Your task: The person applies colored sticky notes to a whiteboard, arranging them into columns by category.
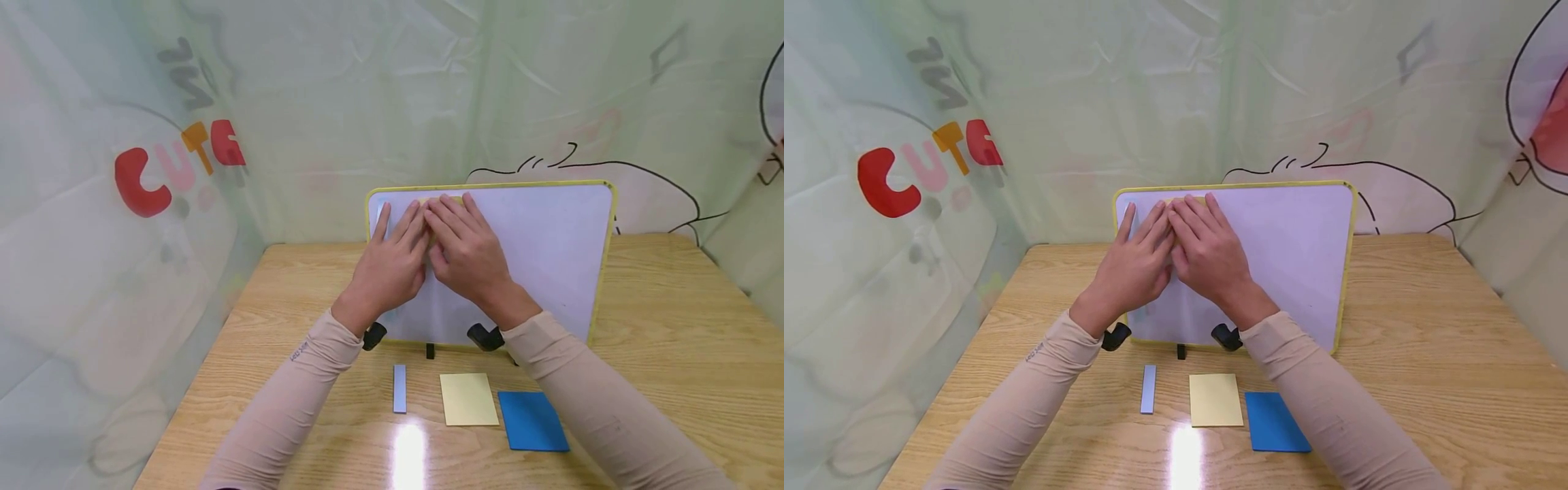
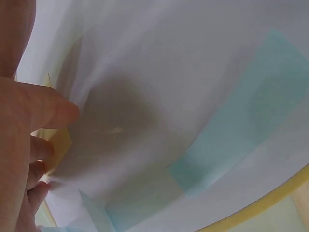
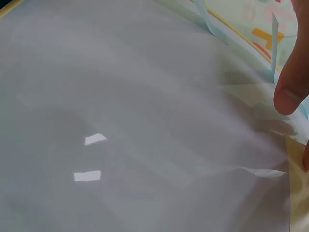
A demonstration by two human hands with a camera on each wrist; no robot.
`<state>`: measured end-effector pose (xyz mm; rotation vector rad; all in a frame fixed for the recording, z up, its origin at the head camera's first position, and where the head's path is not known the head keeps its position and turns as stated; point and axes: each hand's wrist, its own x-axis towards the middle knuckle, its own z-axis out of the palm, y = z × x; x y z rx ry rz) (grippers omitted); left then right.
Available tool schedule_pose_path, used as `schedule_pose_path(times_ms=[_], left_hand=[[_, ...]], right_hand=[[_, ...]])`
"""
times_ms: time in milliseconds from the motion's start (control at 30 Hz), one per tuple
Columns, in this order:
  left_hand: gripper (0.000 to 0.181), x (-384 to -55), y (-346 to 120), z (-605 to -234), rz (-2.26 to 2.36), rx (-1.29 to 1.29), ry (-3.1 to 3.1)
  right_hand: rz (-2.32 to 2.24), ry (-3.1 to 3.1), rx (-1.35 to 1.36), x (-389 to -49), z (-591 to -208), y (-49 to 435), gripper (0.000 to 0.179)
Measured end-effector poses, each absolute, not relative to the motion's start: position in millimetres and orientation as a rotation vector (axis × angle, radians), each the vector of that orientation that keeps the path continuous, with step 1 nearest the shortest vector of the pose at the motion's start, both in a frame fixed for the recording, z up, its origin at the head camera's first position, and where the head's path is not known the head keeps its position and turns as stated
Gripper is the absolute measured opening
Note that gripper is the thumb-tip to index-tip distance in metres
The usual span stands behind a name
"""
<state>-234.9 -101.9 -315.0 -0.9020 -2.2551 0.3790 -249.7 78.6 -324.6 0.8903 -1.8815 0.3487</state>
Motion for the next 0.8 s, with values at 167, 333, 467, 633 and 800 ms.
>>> schedule_pose_path(times_ms=[167,333,467,633,800], left_hand=[[0.061,-235,-101,-315,0.398,-0.896,-2.246],[0.055,-235,-100,-314,0.411,-0.897,-2.256],[0.055,-235,-100,-313,0.407,-0.898,-2.267],[0.058,-234,-100,-312,0.417,-0.898,-2.293],[0.060,-234,-100,-312,0.420,-0.899,-2.312]], right_hand=[[0.322,-1.909,0.861,-251,-325,82,0.041],[0.341,-1.898,0.808,-251,-326,87,0.042],[0.362,-1.899,0.770,-250,-326,91,0.042],[0.358,-1.906,0.736,-248,-326,98,0.039],[0.374,-1.887,0.712,-247,-327,101,0.038]])
